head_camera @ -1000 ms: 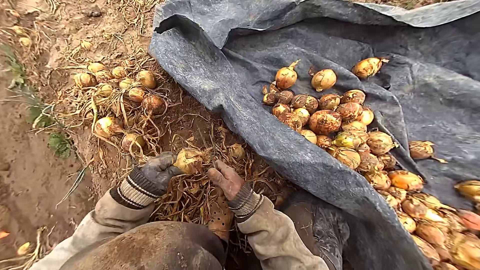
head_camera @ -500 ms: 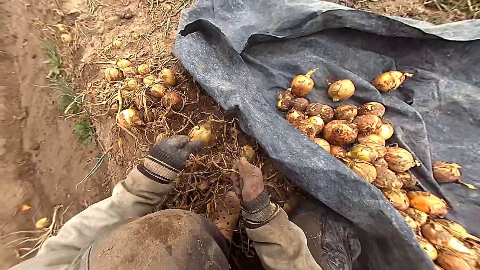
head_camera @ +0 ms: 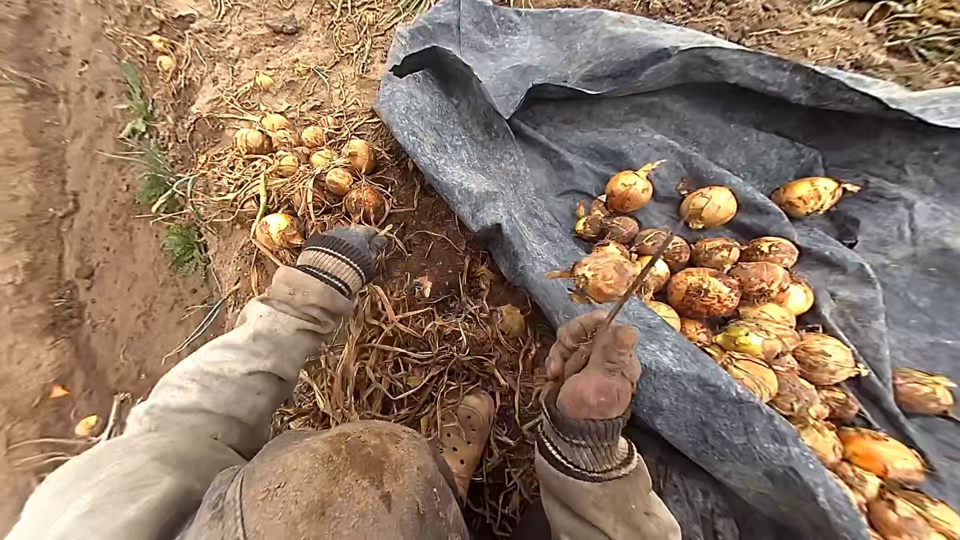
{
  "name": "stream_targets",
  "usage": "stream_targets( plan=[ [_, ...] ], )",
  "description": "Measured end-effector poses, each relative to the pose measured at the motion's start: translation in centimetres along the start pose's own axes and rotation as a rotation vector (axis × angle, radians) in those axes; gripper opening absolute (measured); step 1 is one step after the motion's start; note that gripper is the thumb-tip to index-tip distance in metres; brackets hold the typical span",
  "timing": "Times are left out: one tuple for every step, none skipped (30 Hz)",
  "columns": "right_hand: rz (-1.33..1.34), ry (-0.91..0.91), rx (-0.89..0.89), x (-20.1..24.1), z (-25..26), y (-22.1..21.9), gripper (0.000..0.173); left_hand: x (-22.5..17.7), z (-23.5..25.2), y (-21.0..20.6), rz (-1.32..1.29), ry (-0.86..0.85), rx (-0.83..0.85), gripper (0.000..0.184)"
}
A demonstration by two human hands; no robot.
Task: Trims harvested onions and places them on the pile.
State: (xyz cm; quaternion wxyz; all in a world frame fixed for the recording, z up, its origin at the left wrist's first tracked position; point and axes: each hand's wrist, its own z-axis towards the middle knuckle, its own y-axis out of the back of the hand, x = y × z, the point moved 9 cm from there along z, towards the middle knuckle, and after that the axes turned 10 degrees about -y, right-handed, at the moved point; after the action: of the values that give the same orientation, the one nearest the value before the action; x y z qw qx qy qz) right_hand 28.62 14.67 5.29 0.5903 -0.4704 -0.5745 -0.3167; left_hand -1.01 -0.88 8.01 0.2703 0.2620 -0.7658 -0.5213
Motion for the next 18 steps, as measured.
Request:
stream_targets(
  plan=[
    [-0.042, 0.095, -0.018, 0.8, 0.0, 0.3, 0.053, 3.8, 1.2, -3.0, -0.010, 0.064, -0.043, 0.058],
    [-0.158, 0.158, 0.010, 0.9, -0.4, -0.2, 0.053, 6.7, 1.9, -5.7, -0.057, 0.150, 0.075, 0.068],
    [-0.348, 0.175, 0.102, 0.5, -1.2, -1.5, 0.056, 8.4, 2.0, -7.9, -0.112, 0.236, 0.160, 0.079],
    [-0.557, 0.120, 0.256, -0.3, -2.4, -3.6, 0.062, 9.1, 1.6, -9.7, -0.184, 0.306, 0.190, 0.090],
    [-0.758, -0.006, 0.474, -1.8, -4.0, -5.9, 0.069, 9.3, 1.2, -11.3, -0.223, 0.354, 0.170, 0.100],
    [-0.921, -0.168, 0.714, -3.4, -5.7, -7.9, 0.077, 9.6, 1.1, -12.5, -0.263, 0.389, 0.122, 0.105],
    [-1.021, -0.280, 0.890, -4.8, -7.3, -9.1, 0.080, 9.7, 1.1, -13.3, -0.295, 0.415, 0.085, 0.107],
    [-1.078, -0.349, 0.995, -5.8, -8.3, -9.7, 0.081, 10.0, 1.2, -14.2, -0.301, 0.440, 0.074, 0.107],
    [-1.106, -0.387, 1.038, -6.4, -8.7, -9.7, 0.081, 10.5, 1.3, -15.2, -0.298, 0.462, 0.075, 0.105],
    [-1.113, -0.415, 1.041, -6.9, -8.6, -9.4, 0.080, 11.3, 1.3, -16.2, -0.306, 0.486, 0.074, 0.104],
    [-1.105, -0.433, 1.010, -7.1, -8.0, -8.9, 0.077, 11.9, 1.2, -16.8, -0.325, 0.515, 0.070, 0.101],
    [-1.100, -0.450, 0.961, -7.3, -7.1, -8.3, 0.074, 12.1, 0.9, -16.6, -0.359, 0.543, 0.076, 0.095],
    [-1.091, -0.470, 0.909, -7.5, -6.2, -7.7, 0.071, 11.5, 0.5, -15.5, -0.400, 0.567, 0.113, 0.087],
    [-1.083, -0.498, 0.873, -7.8, -5.6, -7.1, 0.069, 10.2, -0.4, -13.5, -0.438, 0.582, 0.207, 0.078],
    [-1.070, -0.531, 0.850, -8.1, -5.2, -6.6, 0.069, 8.4, -1.7, -11.0, -0.489, 0.590, 0.324, 0.067],
    [-1.061, -0.562, 0.831, -8.6, -5.0, -6.1, 0.069, 6.9, -2.8, -8.8, -0.517, 0.611, 0.330, 0.056],
    [-1.047, -0.591, 0.808, -9.0, -4.7, -5.8, 0.070, 6.0, -3.4, -7.2, -0.523, 0.605, 0.310, 0.048],
    [-1.024, -0.619, 0.784, -9.4, -4.6, -5.5, 0.072, 5.8, -4.0, -6.3, -0.499, 0.555, 0.333, 0.044]
  ],
)
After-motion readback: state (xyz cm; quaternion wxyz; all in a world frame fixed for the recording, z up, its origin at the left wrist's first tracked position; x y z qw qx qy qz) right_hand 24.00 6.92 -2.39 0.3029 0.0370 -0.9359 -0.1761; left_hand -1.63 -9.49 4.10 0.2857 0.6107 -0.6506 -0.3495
